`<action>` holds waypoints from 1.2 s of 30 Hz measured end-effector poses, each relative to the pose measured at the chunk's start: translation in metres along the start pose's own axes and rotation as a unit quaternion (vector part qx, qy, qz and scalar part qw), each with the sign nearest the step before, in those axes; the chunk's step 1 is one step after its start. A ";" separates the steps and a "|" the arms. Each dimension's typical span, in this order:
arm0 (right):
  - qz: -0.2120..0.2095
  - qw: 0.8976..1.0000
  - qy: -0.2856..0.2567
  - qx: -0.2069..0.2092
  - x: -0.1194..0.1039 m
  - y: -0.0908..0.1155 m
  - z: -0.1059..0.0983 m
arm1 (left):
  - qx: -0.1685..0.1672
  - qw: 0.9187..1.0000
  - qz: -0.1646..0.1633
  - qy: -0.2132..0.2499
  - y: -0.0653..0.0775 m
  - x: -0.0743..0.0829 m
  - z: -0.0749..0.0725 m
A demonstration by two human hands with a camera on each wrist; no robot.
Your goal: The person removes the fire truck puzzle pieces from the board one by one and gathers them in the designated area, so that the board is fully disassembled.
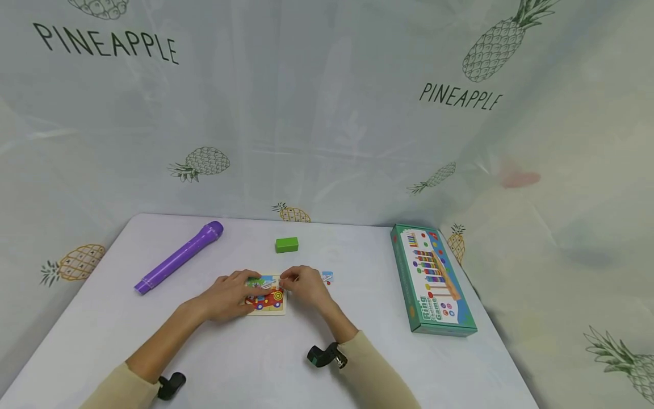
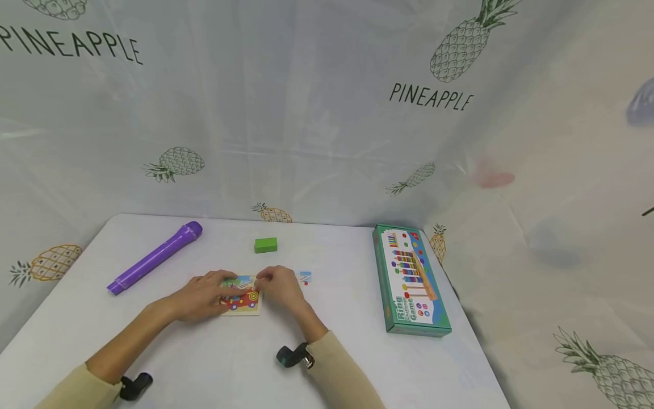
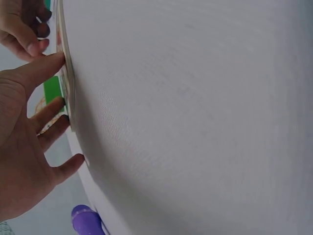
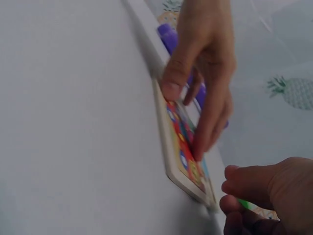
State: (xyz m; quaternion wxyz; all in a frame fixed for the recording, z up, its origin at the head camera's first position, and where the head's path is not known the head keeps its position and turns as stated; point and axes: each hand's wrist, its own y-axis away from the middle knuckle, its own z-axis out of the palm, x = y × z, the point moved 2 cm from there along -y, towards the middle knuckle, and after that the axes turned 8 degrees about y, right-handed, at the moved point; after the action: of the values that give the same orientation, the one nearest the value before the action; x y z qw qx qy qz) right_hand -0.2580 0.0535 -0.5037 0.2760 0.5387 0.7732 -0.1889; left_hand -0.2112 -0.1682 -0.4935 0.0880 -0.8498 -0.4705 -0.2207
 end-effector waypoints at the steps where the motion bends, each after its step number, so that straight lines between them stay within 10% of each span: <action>1: -0.004 1.000 0.010 -0.001 -0.001 -0.001 0.004 | 0.001 1.000 0.002 -0.001 0.000 0.000 0.000; 36: -0.014 0.999 0.049 0.001 -0.016 -0.004 0.019 | 0.007 1.000 0.010 -0.013 0.001 0.000 -0.002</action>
State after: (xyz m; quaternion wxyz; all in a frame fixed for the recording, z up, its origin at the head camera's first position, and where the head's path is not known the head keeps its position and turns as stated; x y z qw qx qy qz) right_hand -0.2529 0.0293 -0.5078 0.2344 0.5368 0.7932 -0.1667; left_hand -0.2108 -0.1695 -0.4912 0.0896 -0.8569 -0.4642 -0.2054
